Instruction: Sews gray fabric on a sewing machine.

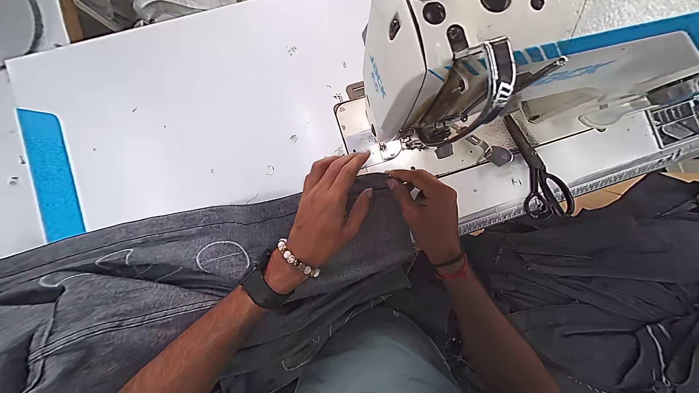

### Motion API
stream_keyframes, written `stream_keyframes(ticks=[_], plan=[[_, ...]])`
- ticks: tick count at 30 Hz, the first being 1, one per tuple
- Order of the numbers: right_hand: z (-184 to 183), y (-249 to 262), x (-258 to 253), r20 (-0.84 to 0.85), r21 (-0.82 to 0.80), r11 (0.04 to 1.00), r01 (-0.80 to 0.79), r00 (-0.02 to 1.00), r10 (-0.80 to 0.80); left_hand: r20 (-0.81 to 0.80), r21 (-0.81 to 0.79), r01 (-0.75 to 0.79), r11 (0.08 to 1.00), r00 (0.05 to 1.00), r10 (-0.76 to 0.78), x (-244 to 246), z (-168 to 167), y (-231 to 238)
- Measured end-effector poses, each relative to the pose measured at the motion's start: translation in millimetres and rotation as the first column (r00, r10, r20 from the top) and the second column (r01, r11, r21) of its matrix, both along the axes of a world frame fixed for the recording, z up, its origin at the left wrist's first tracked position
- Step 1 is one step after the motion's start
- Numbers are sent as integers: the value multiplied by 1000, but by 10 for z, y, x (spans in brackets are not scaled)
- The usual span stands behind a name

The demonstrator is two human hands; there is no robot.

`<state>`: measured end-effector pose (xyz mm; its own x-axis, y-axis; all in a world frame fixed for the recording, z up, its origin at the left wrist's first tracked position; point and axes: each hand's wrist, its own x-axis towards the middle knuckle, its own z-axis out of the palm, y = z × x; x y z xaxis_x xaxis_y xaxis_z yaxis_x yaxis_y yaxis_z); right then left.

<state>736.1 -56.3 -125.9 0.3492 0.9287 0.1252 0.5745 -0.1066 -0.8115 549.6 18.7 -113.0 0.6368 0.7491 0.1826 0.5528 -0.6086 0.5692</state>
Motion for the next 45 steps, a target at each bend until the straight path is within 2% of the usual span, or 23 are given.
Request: stream_keyframes(ticks=[3, 6, 9, 12, 16, 19, 22, 25, 29, 32, 35, 38, 42, 45], plan=[[62, -40, 43, -149, 47, 999, 7, 989, 0, 70, -73, 55, 996, 996, -50, 182, 93, 118], [69, -28, 24, -157, 73, 993, 89, 985, -77, 93, -130, 25, 991, 996, -13, 241, 146, 143], [11, -27, -37, 63, 193, 971, 141, 986, -156, 99, -108, -51, 993, 993, 62, 272, 143, 64], [-11, -17, -111, 328, 312, 940, 134, 914, -240, 85, -42, -90, 995, 992, 93, 297, 111, -6], [16, -30, -128, 437, 280, 957, 71, 878, -193, 112, -8, -102, 995, 988, 102, 330, 52, -25], [39, -53, -94, 318, 193, 981, 32, 944, -93, 122, -88, -118, 989, 984, 128, 337, 45, 17], [58, -24, 25, 26, 55, 998, 41, 999, -43, 128, -226, -129, 965, 979, 161, 343, 63, 54], [157, 35, 148, -176, -103, 994, -20, 984, 1, 134, -206, -97, 974, 983, 127, 333, 64, 54], [200, 69, 147, -278, -105, 994, 3, 960, -33, 63, -200, -82, 976, 993, 96, 301, 170, 94], [117, 86, 25, -117, -64, 992, 113, 986, -120, -30, -291, -126, 948, 992, 123, 274, 250, 114], [-20, 94, -120, 218, 129, 975, 179, 954, -204, -48, -180, -132, 975, 991, 125, 294, 211, 80], [-59, 89, -183, 435, 293, 948, 122, 866, -246, -37, -116, -138, 984, 990, 134, 325, 195, 43], [35, 57, -180, 560, 245, 968, 48, 809, -182, 0, -128, -145, 981, 989, 147, 341, 199, 60], [91, 50, -181, 514, 177, 983, 42, 848, -129, 52, -254, -184, 950, 978, 204, 313, 218, 79]])
